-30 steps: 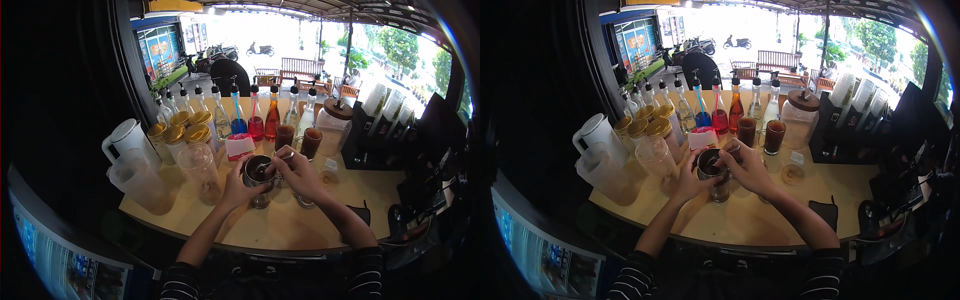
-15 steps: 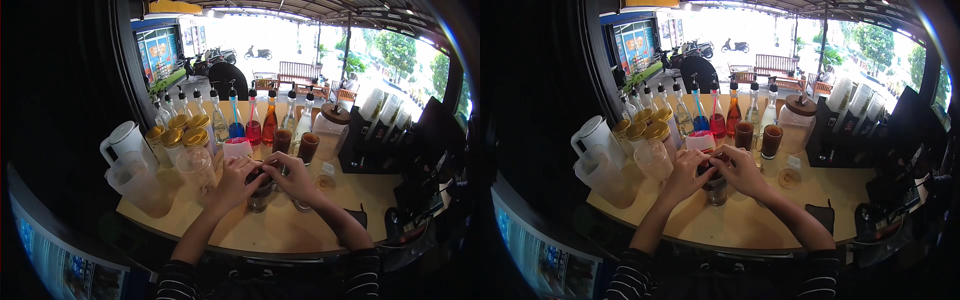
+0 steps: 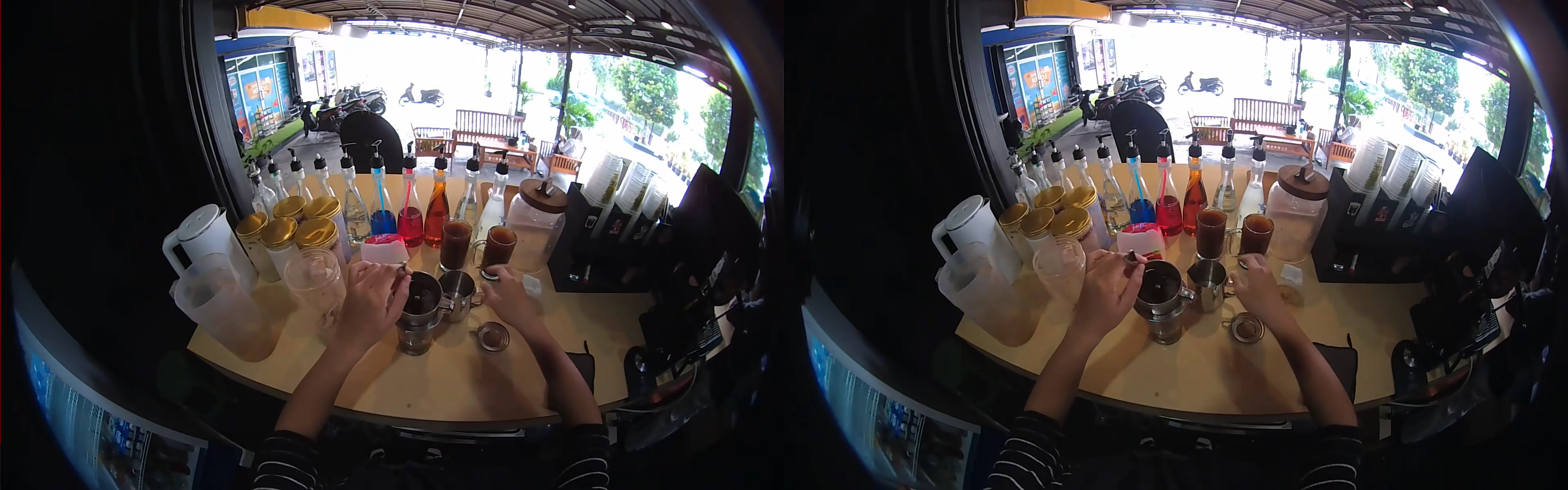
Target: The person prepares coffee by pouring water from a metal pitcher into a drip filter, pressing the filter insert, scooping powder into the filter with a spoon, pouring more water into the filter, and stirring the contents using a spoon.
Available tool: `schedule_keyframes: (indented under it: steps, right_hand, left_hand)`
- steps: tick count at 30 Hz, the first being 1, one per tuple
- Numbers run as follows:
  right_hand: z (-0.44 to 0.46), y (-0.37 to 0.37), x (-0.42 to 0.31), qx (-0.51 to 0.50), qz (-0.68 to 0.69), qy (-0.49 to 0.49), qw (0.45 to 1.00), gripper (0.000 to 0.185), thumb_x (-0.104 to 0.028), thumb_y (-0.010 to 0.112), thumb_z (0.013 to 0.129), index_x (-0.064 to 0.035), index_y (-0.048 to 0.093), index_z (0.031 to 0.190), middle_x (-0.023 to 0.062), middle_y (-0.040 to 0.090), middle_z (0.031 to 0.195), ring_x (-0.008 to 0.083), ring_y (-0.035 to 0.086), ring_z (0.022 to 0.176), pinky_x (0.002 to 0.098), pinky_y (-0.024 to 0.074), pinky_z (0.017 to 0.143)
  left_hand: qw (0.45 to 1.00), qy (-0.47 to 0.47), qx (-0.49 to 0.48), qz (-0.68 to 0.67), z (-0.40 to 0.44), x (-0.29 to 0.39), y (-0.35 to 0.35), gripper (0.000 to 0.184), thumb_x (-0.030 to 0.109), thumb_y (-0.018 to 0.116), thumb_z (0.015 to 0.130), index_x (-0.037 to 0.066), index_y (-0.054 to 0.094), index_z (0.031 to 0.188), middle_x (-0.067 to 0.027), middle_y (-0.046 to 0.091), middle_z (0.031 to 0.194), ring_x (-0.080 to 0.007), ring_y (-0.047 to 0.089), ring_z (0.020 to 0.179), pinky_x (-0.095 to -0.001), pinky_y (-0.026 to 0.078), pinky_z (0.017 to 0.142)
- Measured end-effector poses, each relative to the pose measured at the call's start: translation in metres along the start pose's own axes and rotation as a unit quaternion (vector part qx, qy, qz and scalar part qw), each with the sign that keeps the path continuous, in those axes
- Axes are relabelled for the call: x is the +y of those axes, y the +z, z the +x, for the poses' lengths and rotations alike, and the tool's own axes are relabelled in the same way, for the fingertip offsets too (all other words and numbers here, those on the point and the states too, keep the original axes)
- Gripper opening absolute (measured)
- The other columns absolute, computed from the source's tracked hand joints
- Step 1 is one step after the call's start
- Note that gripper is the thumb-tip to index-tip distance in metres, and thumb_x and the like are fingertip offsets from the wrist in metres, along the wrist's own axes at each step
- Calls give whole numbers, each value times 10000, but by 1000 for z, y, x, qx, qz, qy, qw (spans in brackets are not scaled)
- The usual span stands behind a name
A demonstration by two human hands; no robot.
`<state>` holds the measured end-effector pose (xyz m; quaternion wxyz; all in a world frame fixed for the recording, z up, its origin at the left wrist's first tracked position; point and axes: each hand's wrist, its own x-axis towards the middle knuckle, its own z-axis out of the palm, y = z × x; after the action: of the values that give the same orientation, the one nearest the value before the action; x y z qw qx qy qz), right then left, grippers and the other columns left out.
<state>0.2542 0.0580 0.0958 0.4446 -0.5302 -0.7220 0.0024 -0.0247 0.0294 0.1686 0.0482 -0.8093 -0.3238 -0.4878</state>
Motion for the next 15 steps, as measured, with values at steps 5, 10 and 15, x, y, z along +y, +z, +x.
schedule_keyframes:
  steps: [5, 10, 15]
  right_hand:
    - [-20, 17, 34, -117, 113, 204, 965, 318, -243, 575, 913, 29, 595, 1077, 168, 664, 904, 256, 655, 863, 347, 496, 787]
    - [-28, 30, 33, -88, 176, 200, 960, 279, -253, 556, 940, 22, 575, 979, 82, 631, 828, 156, 604, 775, 297, 476, 723]
    - [-32, 53, 40, -61, 277, 248, 926, 238, -244, 527, 964, -21, 534, 882, 13, 551, 751, 89, 515, 706, 251, 431, 661]
  left_hand:
    - [998, -47, 39, -30, -5, -1, -7, 92, 83, 600, 852, 58, 610, 940, -50, 630, 738, -184, 606, 709, -355, 389, 833]
    - [996, -61, 56, -33, -9, -2, -7, 97, 87, 602, 855, 58, 586, 947, -51, 636, 752, -206, 609, 718, -362, 397, 816]
    - [992, -95, 72, -42, -13, -4, -6, 112, 89, 604, 852, 56, 581, 956, -66, 633, 753, -223, 602, 731, -362, 411, 802]
